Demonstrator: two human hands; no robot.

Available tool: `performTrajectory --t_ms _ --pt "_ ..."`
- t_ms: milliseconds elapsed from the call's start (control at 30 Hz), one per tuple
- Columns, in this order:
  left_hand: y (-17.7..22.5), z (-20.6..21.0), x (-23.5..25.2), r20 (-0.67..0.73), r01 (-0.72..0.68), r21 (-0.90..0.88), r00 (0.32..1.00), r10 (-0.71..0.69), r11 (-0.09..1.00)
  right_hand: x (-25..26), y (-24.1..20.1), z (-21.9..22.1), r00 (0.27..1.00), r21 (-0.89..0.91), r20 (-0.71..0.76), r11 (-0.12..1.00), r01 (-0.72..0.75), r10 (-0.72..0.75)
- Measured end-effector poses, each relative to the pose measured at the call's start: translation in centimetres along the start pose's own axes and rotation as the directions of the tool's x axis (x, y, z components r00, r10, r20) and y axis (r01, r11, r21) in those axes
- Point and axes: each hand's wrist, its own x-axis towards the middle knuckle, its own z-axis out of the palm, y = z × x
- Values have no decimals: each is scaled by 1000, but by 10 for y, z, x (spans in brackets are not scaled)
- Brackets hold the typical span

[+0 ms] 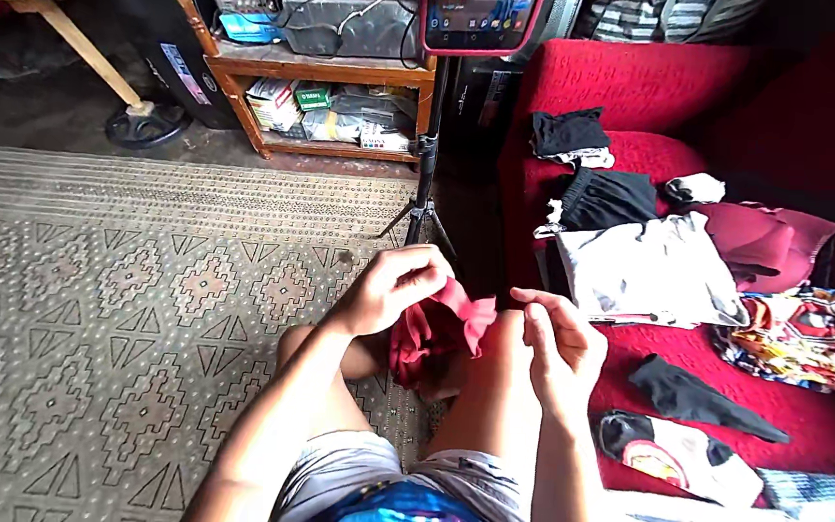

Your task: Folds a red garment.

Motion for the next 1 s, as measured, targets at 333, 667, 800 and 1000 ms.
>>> performTrajectory --t_ms 333,667,800,1000 --pt "-46 29 -14 -102 141 -87 983 -150 986 5 -2 31 910 479 266 776 -411 318" --pt "-119 119 -175 -399 635 -674 119 -909 378 15 -24 35 947 558 299 784 -273 117" --pt "-121 117 -157 -159 694 -684 156 -975 223 20 -47 35 972 630 235 761 -156 5" --pt "-108 115 -134 -142 582 -672 505 -851 457 9 -51 8 984 590 175 804 -76 -35"
